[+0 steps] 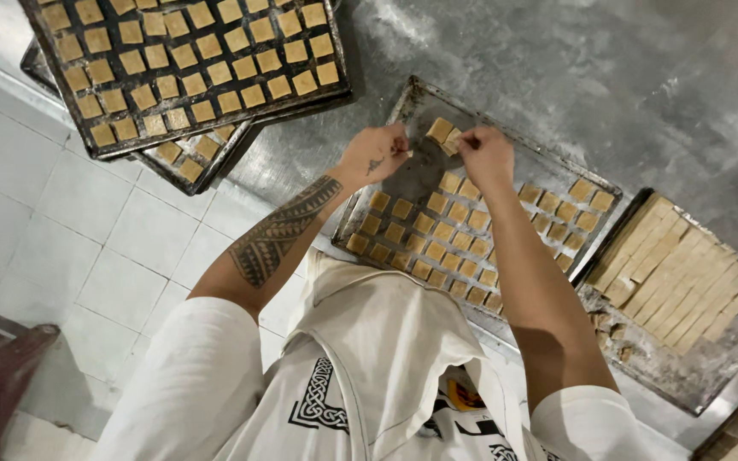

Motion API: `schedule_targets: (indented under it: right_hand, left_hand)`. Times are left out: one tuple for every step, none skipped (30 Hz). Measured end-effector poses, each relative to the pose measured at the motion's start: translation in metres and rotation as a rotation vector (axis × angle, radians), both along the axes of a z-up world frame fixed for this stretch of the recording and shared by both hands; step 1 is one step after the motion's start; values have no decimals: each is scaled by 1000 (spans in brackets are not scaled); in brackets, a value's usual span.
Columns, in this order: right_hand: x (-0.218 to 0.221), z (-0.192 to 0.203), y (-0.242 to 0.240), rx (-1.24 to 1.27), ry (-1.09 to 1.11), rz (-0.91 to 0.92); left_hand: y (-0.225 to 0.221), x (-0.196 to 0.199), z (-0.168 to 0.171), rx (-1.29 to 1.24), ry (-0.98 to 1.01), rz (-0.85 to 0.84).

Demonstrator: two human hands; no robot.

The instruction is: The person picks up square dough pieces from one tray and places them onto another tray, arranging them in a grid. The person then picks up several trays and moves them to a different location in the workspace.

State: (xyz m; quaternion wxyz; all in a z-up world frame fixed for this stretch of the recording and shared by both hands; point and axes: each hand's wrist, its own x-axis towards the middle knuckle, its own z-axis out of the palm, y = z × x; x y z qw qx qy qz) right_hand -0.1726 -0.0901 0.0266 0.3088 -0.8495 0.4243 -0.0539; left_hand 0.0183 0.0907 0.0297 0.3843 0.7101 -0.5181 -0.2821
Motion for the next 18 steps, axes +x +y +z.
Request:
schedule_targets:
  right_hand:
    - [0,-1,-3,23,20,-2]
    - [0,-4,-5,46,39,-4]
    - [0,-7,-6,33,55,9]
    - [-1,-10,-7,20,70,22]
    - [-1,-14,-7,8,85,35]
    - [-2,-18,-8,-36,74,59]
    - [-2,-21,-8,-78,61,82]
    - [-2,-23,-10,-120,49,105]
    - [-1,-25,-12,-99,63,81]
    - [0,-24,-14,-77,78,58]
    - [1,-22,-14,-55,93,34]
    - [1,-18,-15,93,58,-38]
    - [2,-12,-18,242,24,-110]
    - [3,-4,-19,391,-10,-181]
    - [3,5,-20,379,11,-185]
    - [4,15,-18,368,33,-189]
    - [4,25,-15,357,55,-191]
    - [4,34,-12,256,78,-143]
  left_hand:
    - [2,0,0,-38,19,1]
    - [3,-1,1,-55,18,9]
    - [4,-2,1,-71,16,16]
    - [4,-4,2,-87,15,23]
    - [5,-5,3,-87,13,26]
    - [6,-6,3,-87,10,29]
    - [7,-7,4,-85,7,30]
    - [7,-8,4,-68,24,38]
    - [7,-8,4,-49,40,45]
    - [8,-7,4,-31,57,51]
    - [9,-7,5,23,55,56]
    - [11,-6,5,77,52,60]
    - [12,-5,5,131,51,64]
    - [14,-4,6,119,48,74]
    - [15,-3,6,106,46,84]
    - [16,-1,8,93,44,95]
    - [18,-1,9,103,40,97]
    - [20,0,10,114,36,100]
